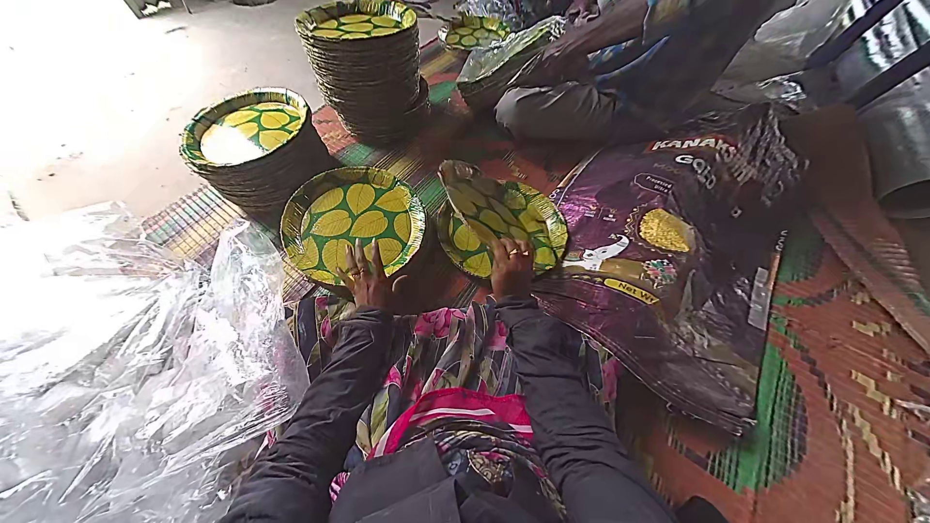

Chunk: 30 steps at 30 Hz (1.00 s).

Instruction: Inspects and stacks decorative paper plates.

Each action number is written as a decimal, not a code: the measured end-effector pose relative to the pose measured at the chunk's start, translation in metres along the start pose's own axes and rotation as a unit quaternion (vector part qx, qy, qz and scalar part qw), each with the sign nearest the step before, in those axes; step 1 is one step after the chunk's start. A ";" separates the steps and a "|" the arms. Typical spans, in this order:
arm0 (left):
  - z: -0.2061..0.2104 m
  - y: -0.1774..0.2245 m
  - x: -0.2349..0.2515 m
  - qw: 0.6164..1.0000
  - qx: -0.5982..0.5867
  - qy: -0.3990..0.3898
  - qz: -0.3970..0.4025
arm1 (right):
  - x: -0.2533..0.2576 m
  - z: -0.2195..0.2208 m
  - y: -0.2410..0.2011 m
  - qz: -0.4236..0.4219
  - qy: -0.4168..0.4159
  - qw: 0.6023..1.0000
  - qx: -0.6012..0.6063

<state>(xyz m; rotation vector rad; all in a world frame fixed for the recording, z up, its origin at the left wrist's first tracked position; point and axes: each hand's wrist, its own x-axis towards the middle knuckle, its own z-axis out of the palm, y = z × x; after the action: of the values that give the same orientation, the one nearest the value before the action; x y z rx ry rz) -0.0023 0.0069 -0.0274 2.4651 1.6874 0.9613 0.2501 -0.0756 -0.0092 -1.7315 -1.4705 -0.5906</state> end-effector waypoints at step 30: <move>-0.013 0.005 0.009 0.999 -0.027 0.010 -0.031 | -0.010 -0.004 -0.013 0.093 -0.136 0.984 -0.072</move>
<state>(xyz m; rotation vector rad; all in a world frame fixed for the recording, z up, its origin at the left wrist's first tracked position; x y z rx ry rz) -0.0019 0.0083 -0.0106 2.3628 1.7093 1.0139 0.2358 -0.0839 -0.0113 -2.1017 -1.4549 -0.3806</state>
